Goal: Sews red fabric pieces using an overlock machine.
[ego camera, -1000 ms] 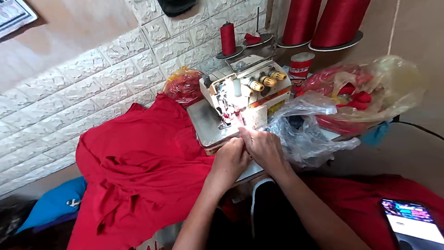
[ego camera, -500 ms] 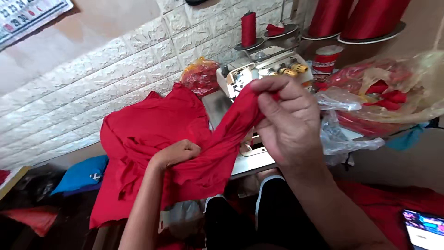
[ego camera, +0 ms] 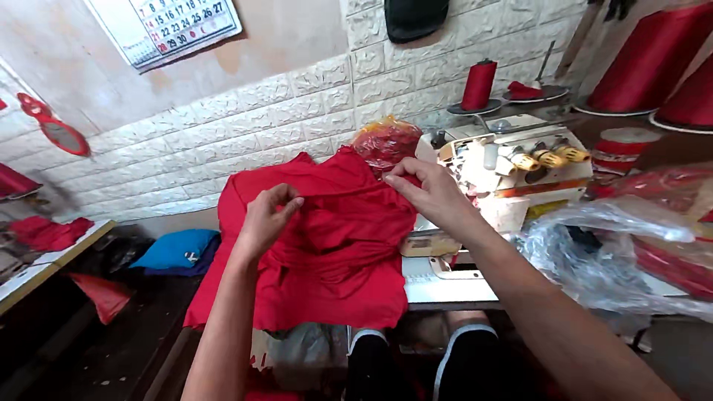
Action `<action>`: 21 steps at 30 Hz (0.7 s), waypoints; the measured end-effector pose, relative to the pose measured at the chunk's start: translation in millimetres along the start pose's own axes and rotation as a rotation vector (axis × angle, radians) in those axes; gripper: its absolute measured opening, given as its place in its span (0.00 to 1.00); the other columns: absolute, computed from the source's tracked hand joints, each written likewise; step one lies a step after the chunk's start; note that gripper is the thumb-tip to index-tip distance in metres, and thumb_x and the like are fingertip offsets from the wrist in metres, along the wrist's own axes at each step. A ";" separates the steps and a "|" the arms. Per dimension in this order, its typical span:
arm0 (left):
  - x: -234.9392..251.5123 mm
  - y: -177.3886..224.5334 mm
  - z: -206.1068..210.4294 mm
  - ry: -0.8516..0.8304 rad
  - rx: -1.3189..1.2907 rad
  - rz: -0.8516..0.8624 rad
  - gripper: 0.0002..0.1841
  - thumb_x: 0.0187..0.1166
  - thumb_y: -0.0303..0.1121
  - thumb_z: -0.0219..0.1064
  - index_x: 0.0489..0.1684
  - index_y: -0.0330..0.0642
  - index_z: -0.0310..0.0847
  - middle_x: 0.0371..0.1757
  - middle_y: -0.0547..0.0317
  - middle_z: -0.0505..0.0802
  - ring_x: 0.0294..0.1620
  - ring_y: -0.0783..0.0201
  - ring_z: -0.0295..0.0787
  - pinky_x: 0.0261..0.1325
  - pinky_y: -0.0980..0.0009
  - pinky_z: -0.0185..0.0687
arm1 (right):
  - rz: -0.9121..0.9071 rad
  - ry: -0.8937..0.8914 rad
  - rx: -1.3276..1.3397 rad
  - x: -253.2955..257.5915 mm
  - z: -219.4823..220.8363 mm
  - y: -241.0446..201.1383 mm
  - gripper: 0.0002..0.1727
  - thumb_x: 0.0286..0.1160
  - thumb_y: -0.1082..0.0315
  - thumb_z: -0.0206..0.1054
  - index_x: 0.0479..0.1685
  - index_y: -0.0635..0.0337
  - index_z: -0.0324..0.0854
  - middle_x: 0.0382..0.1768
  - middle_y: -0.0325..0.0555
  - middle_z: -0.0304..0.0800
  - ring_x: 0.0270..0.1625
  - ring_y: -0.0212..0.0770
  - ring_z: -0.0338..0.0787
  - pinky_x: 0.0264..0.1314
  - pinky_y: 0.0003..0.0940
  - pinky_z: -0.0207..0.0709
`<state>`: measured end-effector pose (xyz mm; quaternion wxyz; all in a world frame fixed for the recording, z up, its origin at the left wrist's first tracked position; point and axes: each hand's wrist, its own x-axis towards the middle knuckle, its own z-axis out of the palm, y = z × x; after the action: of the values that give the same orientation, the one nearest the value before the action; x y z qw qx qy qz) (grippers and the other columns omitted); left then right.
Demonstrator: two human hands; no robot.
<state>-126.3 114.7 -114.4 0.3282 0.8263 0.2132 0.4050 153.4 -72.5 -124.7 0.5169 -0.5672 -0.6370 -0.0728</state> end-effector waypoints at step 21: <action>-8.2 24.3 56.7 0.167 0.516 0.243 0.16 0.86 0.36 0.63 0.57 0.28 0.82 0.65 0.34 0.85 0.64 0.38 0.84 0.63 0.39 0.78 | 0.222 0.007 0.607 16.0 17.6 14.1 0.11 0.80 0.76 0.63 0.58 0.63 0.78 0.39 0.42 0.95 0.40 0.29 0.93 0.44 0.25 0.86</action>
<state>-83.0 71.8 -127.2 0.0380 0.8657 0.2349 0.4404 157.4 -45.3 -127.8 0.6693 -0.4529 -0.5623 0.1754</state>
